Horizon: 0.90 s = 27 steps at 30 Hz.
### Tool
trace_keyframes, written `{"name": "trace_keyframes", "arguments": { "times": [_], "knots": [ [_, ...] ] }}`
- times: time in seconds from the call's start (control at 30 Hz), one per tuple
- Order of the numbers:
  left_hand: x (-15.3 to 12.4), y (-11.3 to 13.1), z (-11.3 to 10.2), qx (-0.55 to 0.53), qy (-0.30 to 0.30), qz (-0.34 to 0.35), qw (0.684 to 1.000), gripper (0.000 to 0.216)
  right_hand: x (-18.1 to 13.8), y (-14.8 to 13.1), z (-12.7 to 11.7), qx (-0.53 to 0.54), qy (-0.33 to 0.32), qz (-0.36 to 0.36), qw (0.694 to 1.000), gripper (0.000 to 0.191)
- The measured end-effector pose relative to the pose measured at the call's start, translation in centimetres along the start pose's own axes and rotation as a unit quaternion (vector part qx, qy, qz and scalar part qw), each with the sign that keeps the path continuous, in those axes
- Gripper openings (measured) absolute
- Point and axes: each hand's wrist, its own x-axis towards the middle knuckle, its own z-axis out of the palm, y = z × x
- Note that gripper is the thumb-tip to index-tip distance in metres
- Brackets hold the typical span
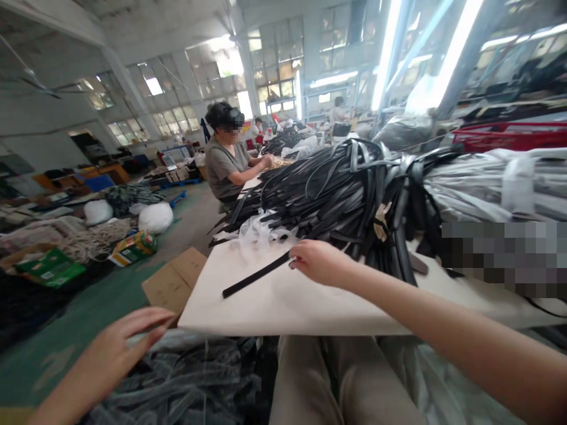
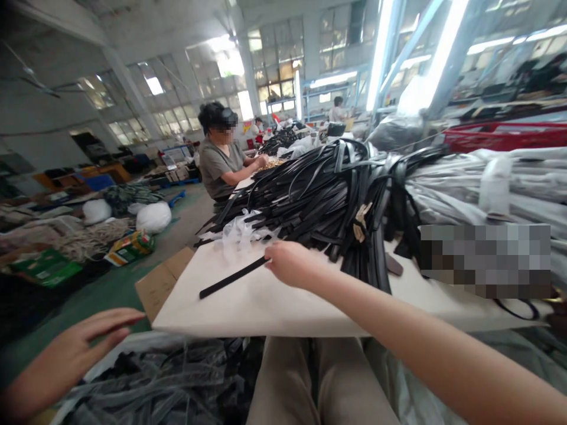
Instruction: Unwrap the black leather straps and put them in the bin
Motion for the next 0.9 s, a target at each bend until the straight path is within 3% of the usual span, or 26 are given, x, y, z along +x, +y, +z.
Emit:
{"name": "trace_keyframes", "arguments": {
  "times": [0.07,0.2,0.3,0.4,0.47,0.57,0.7,0.83,0.9],
  "knots": [
    [3.9,2.6,2.4,-0.035,-0.042,0.030,0.998,0.038,1.5,-1.7,2.2,-0.001,-0.012,-0.050,0.999,0.022],
    [11.6,7.4,6.9,-0.095,-0.034,0.137,0.985,0.031,4.0,-4.3,6.9,0.010,-0.026,-0.179,0.984,0.063],
    [15.7,8.8,9.4,-0.106,-0.035,0.178,0.978,0.039,4.0,-4.2,8.4,0.022,-0.016,-0.159,0.987,0.051],
    [17.3,9.1,10.2,-0.135,-0.043,0.190,0.971,0.020,2.1,-2.9,7.6,-0.016,-0.007,-0.158,0.987,0.023],
    [17.4,9.9,10.0,-0.170,-0.035,0.184,0.968,0.012,0.7,-1.8,6.5,-0.054,0.002,-0.190,0.980,0.015],
    [17.2,12.6,9.0,-0.249,-0.026,0.170,0.953,0.020,-0.2,-0.4,5.6,-0.094,0.023,-0.252,0.963,0.010],
    [18.2,17.1,8.4,-0.366,-0.031,0.149,0.918,0.021,0.1,0.3,6.1,-0.112,0.048,-0.325,0.938,0.017],
    [20.3,19.7,9.9,-0.449,-0.042,0.126,0.884,0.042,-1.0,0.2,4.5,-0.006,0.058,-0.332,0.941,0.016],
    [21.2,20.3,11.2,-0.471,-0.056,0.112,0.873,0.045,-1.5,0.9,1.9,0.125,0.107,-0.271,0.949,0.016]
  ]
}}
